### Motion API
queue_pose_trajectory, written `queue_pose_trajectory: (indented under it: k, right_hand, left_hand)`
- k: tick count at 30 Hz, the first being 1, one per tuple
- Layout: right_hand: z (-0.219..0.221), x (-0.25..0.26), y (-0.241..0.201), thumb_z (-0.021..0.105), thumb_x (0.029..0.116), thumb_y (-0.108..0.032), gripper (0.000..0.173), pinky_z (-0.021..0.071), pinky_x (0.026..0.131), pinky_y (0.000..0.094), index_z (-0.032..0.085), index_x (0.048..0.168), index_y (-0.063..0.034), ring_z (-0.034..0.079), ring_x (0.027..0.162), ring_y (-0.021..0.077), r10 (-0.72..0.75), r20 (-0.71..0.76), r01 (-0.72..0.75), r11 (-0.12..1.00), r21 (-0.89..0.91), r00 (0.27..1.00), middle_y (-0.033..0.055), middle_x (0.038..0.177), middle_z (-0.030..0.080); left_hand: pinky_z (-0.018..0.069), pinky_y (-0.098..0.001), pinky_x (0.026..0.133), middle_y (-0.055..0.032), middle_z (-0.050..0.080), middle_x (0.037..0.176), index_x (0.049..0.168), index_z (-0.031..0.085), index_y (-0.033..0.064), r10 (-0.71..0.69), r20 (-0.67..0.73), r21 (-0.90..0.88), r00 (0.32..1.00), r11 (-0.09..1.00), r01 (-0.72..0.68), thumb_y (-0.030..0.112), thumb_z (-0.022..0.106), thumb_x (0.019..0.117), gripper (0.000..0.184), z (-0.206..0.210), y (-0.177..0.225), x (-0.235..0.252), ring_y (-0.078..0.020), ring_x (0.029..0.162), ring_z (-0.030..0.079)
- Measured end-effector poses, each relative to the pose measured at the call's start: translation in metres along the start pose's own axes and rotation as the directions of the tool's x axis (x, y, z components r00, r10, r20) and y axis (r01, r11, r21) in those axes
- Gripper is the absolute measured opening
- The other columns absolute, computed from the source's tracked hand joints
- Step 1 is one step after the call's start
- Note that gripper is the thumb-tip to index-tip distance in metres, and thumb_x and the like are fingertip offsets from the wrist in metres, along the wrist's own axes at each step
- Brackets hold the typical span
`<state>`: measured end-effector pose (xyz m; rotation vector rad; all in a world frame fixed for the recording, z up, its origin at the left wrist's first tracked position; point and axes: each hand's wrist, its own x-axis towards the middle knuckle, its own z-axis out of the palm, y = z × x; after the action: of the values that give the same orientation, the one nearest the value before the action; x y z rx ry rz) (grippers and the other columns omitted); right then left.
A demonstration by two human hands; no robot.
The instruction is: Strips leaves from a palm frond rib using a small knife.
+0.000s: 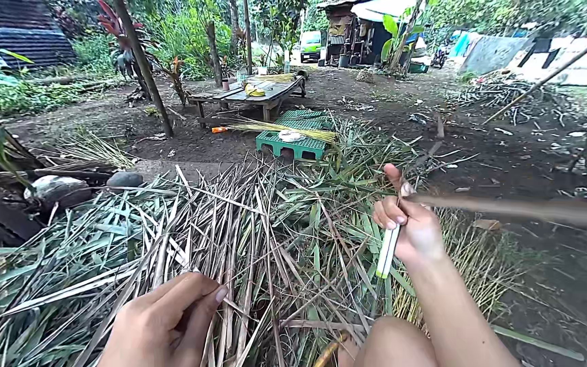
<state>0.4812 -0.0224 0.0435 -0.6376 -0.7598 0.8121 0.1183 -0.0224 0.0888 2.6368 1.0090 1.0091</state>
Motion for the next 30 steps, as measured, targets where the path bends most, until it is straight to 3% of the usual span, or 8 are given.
queue_pose_trajectory:
  k: [4, 8, 14, 16, 20, 23, 26, 30]
  right_hand:
    - [0.012, -0.014, 0.015, 0.042, 0.1063, -0.019, 0.038, 0.0472, 0.052, 0.0177, 0.057, 0.140, -0.0158, 0.049, 0.045, -0.0006, 0.033, 0.169, -0.015, 0.994, -0.109, 0.985, -0.0122, 0.053, 0.050]
    - [0.032, -0.028, 0.032, 0.044, 0.1076, -0.025, 0.041, 0.0423, 0.054, 0.0135, 0.055, 0.145, -0.0122, 0.045, 0.051, -0.0053, 0.062, 0.407, 0.043, 0.969, -0.244, 0.911, -0.0166, 0.059, 0.048]
    - [0.064, -0.054, 0.040, 0.048, 0.1074, -0.029, 0.044, 0.0365, 0.052, 0.0095, 0.056, 0.139, 0.0003, 0.040, 0.054, -0.0101, 0.099, 0.609, 0.077, 0.963, -0.257, 0.787, -0.0202, 0.064, 0.045]
    - [0.063, -0.054, 0.040, 0.048, 0.1075, -0.027, 0.042, 0.0371, 0.052, 0.0102, 0.057, 0.139, -0.0006, 0.040, 0.053, -0.0092, 0.110, 0.592, 0.052, 0.967, -0.250, 0.799, -0.0200, 0.062, 0.043]
    - [0.050, -0.036, 0.031, 0.046, 0.1071, -0.024, 0.038, 0.0411, 0.053, 0.0131, 0.061, 0.140, -0.0117, 0.044, 0.051, -0.0059, 0.106, 0.449, 0.000, 0.973, -0.230, 0.887, -0.0168, 0.058, 0.047]
    - [0.039, -0.010, 0.023, 0.039, 0.1065, -0.018, 0.039, 0.0430, 0.051, 0.0150, 0.060, 0.139, -0.0119, 0.044, 0.046, -0.0036, 0.082, 0.313, 0.004, 0.964, -0.265, 0.946, -0.0150, 0.052, 0.046]
    - [0.033, 0.018, 0.017, 0.035, 0.1088, -0.015, 0.039, 0.0400, 0.047, 0.0155, 0.059, 0.139, -0.0078, 0.041, 0.043, -0.0004, 0.081, 0.184, -0.018, 0.948, -0.318, 0.980, -0.0107, 0.050, 0.039]
    - [0.025, 0.053, 0.013, 0.037, 0.1112, -0.021, 0.036, 0.0369, 0.043, 0.0144, 0.059, 0.138, -0.0101, 0.037, 0.042, -0.0004, 0.079, 0.065, -0.051, 0.933, -0.357, 0.995, -0.0099, 0.054, 0.038]
  left_hand:
    - [0.0494, -0.0295, 0.052, -0.0101, 0.069, 0.077, 0.100, 0.071, 0.0016, 0.033, -0.013, 0.118, 0.999, 0.993, -0.031, 0.018, 0.056, 0.0985, 0.023, 0.010, 0.002, 0.005, -0.0147, 0.057, 0.060]
    - [0.0491, -0.0247, 0.050, -0.0019, 0.070, 0.078, 0.099, 0.072, 0.0096, 0.123, -0.115, 0.124, 0.986, 0.986, -0.109, 0.023, 0.055, 0.0994, 0.022, 0.036, 0.009, 0.019, -0.0092, 0.056, 0.059]
    - [0.0449, -0.0201, 0.050, -0.0003, 0.065, 0.069, 0.090, 0.073, 0.0092, 0.158, -0.190, 0.068, 0.969, 0.987, -0.147, 0.021, 0.057, 0.0991, 0.022, 0.052, 0.017, 0.032, -0.0065, 0.054, 0.055]
    - [0.0420, -0.0190, 0.049, 0.0000, 0.061, 0.066, 0.086, 0.071, 0.0089, 0.186, -0.211, 0.086, 0.960, 0.982, -0.171, 0.019, 0.056, 0.0986, 0.022, 0.049, 0.014, 0.031, -0.0057, 0.053, 0.052]
    - [0.0430, -0.0224, 0.048, -0.0011, 0.062, 0.067, 0.086, 0.070, 0.0092, 0.193, -0.214, 0.151, 0.958, 0.975, -0.163, 0.020, 0.053, 0.0994, 0.024, 0.041, 0.003, 0.025, -0.0080, 0.053, 0.053]
    - [0.0447, -0.0261, 0.048, -0.0027, 0.064, 0.068, 0.086, 0.070, 0.0080, 0.158, -0.218, 0.220, 0.963, 0.969, -0.109, 0.021, 0.051, 0.0999, 0.027, 0.028, -0.019, 0.018, -0.0105, 0.053, 0.055]
    - [0.0485, -0.0321, 0.050, -0.0061, 0.066, 0.068, 0.087, 0.071, 0.0043, 0.082, -0.226, 0.292, 0.971, 0.956, -0.013, 0.023, 0.050, 0.0996, 0.031, 0.006, -0.052, 0.008, -0.0146, 0.054, 0.059]
    - [0.0480, -0.0498, 0.053, -0.0139, 0.066, 0.070, 0.092, 0.072, -0.0007, -0.117, -0.271, 0.387, 0.956, 0.896, 0.219, 0.031, 0.047, 0.1030, 0.042, -0.037, -0.121, -0.025, -0.0264, 0.057, 0.061]
